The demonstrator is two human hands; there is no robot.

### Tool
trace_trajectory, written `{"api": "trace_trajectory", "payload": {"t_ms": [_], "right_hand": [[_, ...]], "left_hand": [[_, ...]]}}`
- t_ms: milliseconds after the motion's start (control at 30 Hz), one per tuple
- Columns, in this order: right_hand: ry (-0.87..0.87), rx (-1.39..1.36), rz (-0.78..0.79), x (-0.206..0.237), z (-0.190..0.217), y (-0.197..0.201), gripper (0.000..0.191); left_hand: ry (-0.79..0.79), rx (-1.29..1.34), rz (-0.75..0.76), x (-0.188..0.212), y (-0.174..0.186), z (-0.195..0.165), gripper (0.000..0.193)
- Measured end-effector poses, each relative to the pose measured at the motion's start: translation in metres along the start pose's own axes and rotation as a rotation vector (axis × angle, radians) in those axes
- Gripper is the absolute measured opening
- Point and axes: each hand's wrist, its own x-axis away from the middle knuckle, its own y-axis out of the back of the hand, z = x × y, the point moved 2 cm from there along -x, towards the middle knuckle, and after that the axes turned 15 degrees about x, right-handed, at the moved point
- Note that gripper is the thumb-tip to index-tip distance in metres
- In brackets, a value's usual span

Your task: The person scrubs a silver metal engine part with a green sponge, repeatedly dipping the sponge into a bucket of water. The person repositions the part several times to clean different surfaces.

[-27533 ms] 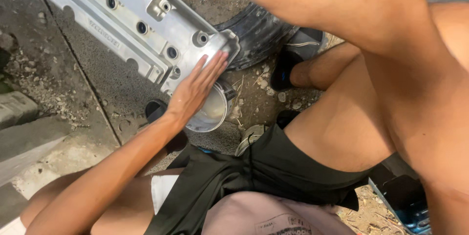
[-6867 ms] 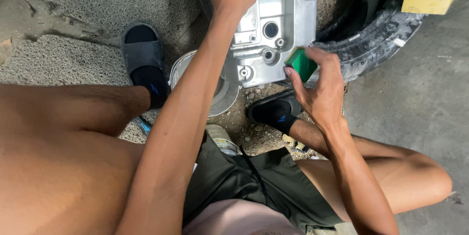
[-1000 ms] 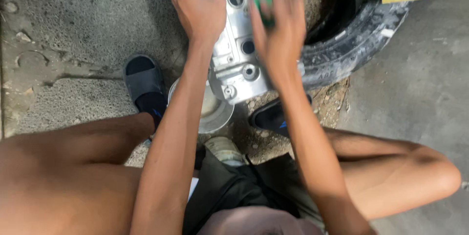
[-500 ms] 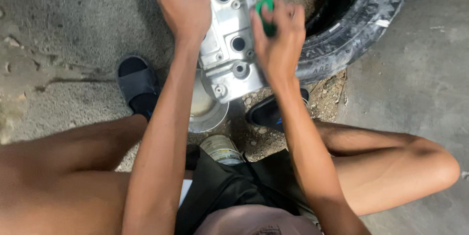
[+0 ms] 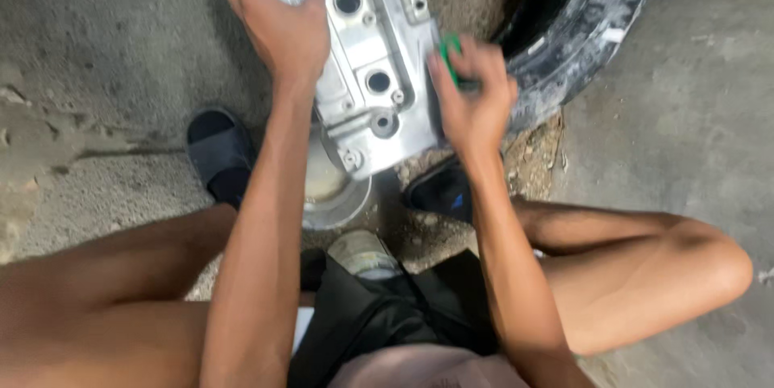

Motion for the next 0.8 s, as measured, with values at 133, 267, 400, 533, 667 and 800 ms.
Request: {"api": "trace_trajectory", "payload": {"t_ms": [133,267,400,533,667,800], "right_hand": [[-0.129,-0.199,0.058,0.010,-0.008,0.001,0.021],[-0.310,-0.339,0.155,-0.021,-0.029,-0.020,0.018],[-0.293,-0.374,0.294,-0.021,-0.051,-0.015,0.019],[-0.409,-0.493,0.261,-0.013,-0.059,-0.015,0.017],[-0.465,-0.485,0.268,-0.027,-0.050,-0.024,0.016],[-0.373,-0.362,0.297,-0.024,-0.035,-0.010,0.017]], "left_hand": [[-0.004,-0.027,-0.034,0.000,0.001,0.000,0.092],[-0.078,-0.039,0.017,0.001,0.000,0.003,0.085],[0.002,-0.017,0.032,0.001,-0.001,0.007,0.087],[-0.069,-0.051,-0.026,0.000,0.002,0.003,0.091],[-0.145,-0.055,0.006,0.001,0.003,0.001,0.082],[-0.049,0.012,-0.009,0.000,0.002,0.005,0.082]]}}
